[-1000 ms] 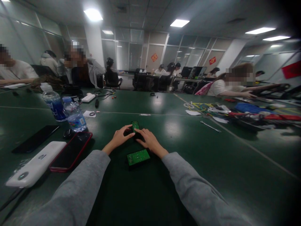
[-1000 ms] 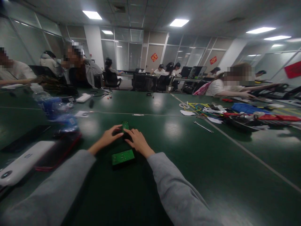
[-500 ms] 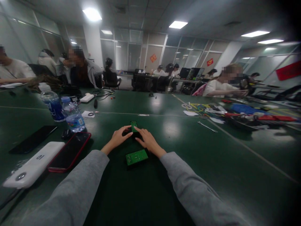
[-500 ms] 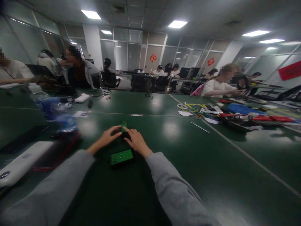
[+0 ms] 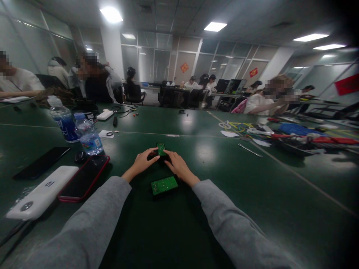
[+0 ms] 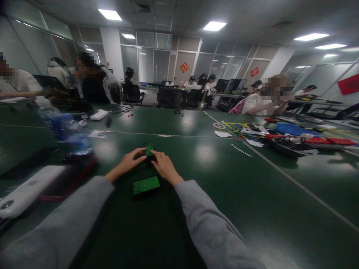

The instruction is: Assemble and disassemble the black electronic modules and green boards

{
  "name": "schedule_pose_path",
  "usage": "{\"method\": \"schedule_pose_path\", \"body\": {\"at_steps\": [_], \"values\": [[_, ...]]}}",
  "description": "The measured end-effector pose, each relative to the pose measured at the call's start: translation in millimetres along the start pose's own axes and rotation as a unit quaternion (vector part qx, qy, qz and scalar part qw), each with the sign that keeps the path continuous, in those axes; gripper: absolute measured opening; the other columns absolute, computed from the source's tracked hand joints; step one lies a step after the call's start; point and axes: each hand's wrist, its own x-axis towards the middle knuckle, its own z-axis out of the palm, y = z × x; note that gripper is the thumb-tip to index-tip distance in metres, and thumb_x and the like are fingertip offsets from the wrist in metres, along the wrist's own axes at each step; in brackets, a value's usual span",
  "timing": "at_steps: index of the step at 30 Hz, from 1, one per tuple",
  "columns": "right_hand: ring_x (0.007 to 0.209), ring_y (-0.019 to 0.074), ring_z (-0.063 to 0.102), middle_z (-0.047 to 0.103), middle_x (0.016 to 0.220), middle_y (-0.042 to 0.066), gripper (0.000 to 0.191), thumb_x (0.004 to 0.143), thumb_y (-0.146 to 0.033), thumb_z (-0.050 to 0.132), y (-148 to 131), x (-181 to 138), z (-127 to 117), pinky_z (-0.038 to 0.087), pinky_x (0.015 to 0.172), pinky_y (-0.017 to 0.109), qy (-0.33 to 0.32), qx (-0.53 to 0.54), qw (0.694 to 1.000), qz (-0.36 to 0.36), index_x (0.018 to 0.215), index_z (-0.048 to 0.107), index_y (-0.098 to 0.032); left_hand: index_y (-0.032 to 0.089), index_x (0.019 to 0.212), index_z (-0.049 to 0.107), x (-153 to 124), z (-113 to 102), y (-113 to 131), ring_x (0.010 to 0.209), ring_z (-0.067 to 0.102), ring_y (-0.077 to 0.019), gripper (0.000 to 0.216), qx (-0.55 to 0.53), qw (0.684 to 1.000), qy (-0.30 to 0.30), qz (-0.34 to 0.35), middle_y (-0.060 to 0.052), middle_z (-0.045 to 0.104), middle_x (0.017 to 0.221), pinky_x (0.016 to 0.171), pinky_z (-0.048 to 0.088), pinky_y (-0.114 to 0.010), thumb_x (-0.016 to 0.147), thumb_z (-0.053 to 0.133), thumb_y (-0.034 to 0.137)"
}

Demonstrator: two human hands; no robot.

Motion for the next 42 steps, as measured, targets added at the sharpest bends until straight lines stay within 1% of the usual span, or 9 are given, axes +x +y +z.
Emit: {"method": "schedule_pose_path", "body": {"at_steps": [10,16,25,31,37,42], "values": [[0.109,0.0260,0.052,0.054,0.123,0.009,0.049,0.097,-0.022,0.056,-1.2,0.1,-1.4,0.047,0.091,0.042,-0.005,-0.003,1.000,0.003,0.142,0.036,-0.021,0.030,0.136,0.050,0.0,0.4,0.0,0.112,0.060,-0.0229,0.053,0.003,1.000,-0.001,0.003,-0.005,0.065,0.121,0.101,0.043,-0.043,0.088,0.051,0.054],[0.109,0.0268,0.051,0.053,0.124,0.011,0.053,0.097,-0.022,0.056,-1.7,-0.2,-1.3,0.047,0.092,0.043,0.003,0.004,1.000,0.004,0.144,0.032,-0.017,0.031,0.136,0.049,0.0,0.5,0.5,0.113,0.060,-0.0224,0.053,0.008,1.000,-0.003,-0.001,-0.004,0.065,0.122,0.102,0.043,-0.042,0.088,0.050,0.054],[0.110,0.0265,0.050,0.052,0.125,0.010,0.054,0.097,-0.022,0.057,0.1,0.6,0.3,0.046,0.093,0.042,-0.011,0.007,1.000,0.014,0.144,0.032,-0.019,0.032,0.136,0.049,-0.2,0.1,0.9,0.114,0.059,-0.0228,0.053,0.010,1.000,-0.006,-0.005,-0.003,0.065,0.121,0.102,0.042,-0.042,0.088,0.049,0.055],[0.110,0.0264,0.050,0.052,0.125,0.010,0.052,0.098,-0.024,0.055,-0.1,0.8,0.1,0.045,0.094,0.042,-0.014,0.012,1.000,0.017,0.144,0.032,-0.018,0.031,0.136,0.049,0.0,-0.6,0.6,0.112,0.060,-0.0226,0.053,0.011,1.000,-0.007,-0.001,-0.004,0.065,0.120,0.102,0.042,-0.042,0.088,0.049,0.055],[0.113,0.0274,0.048,0.050,0.129,0.011,0.053,0.098,-0.025,0.055,-0.4,1.7,0.0,0.045,0.093,0.043,-0.019,0.005,1.000,0.023,0.145,0.032,-0.020,0.032,0.137,0.048,-0.1,-1.1,0.4,0.113,0.060,-0.0224,0.054,0.017,1.000,-0.005,0.002,-0.004,0.065,0.120,0.102,0.042,-0.042,0.089,0.048,0.056],[0.113,0.0268,0.049,0.052,0.127,0.011,0.052,0.097,-0.023,0.056,-0.4,1.7,1.1,0.044,0.095,0.043,-0.013,0.003,1.000,0.021,0.144,0.033,-0.018,0.031,0.136,0.048,1.2,1.0,-0.4,0.112,0.061,-0.0222,0.053,0.010,1.000,-0.003,0.001,-0.004,0.065,0.121,0.101,0.043,-0.042,0.088,0.049,0.054]]}}
